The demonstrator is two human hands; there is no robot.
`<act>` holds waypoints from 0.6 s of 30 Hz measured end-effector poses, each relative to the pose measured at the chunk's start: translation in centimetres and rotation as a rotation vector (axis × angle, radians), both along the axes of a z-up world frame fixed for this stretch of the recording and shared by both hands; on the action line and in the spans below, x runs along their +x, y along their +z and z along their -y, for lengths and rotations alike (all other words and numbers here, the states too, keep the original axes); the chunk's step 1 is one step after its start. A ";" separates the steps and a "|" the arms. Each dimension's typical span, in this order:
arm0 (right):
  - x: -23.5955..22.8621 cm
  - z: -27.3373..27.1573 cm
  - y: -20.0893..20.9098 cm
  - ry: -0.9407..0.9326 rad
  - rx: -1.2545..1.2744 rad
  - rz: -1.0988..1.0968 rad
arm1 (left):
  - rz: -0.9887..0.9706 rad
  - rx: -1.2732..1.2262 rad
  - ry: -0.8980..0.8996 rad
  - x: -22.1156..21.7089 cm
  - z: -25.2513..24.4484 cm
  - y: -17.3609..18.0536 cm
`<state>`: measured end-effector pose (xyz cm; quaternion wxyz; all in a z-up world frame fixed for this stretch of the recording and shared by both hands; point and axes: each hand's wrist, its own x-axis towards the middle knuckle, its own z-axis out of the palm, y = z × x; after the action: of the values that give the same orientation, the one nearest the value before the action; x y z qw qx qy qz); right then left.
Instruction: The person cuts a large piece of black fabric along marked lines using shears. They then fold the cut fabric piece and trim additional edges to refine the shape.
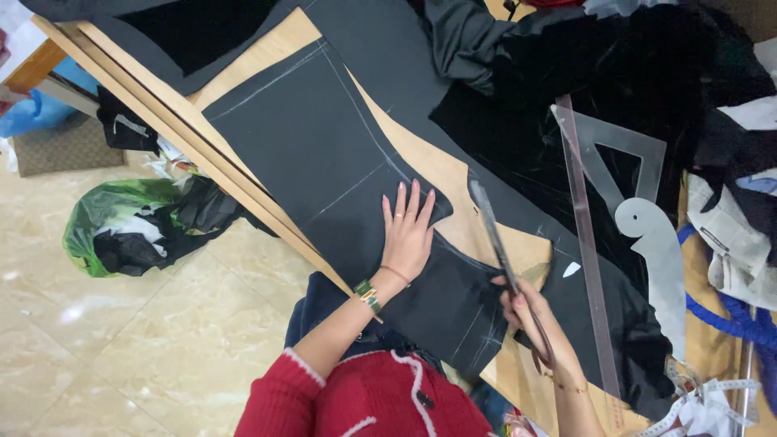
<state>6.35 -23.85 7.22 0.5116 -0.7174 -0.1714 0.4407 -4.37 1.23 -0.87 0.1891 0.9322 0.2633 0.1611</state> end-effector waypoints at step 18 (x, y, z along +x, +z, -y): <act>2.3 -16.1 4.5 0.535 -0.165 0.045 | 0.444 -0.567 0.023 -2.4 -0.9 -0.3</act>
<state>8.66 -7.73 11.73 0.3128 -0.6954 -0.3296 0.5567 -6.79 2.08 -1.20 0.4911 0.7819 0.2605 0.2823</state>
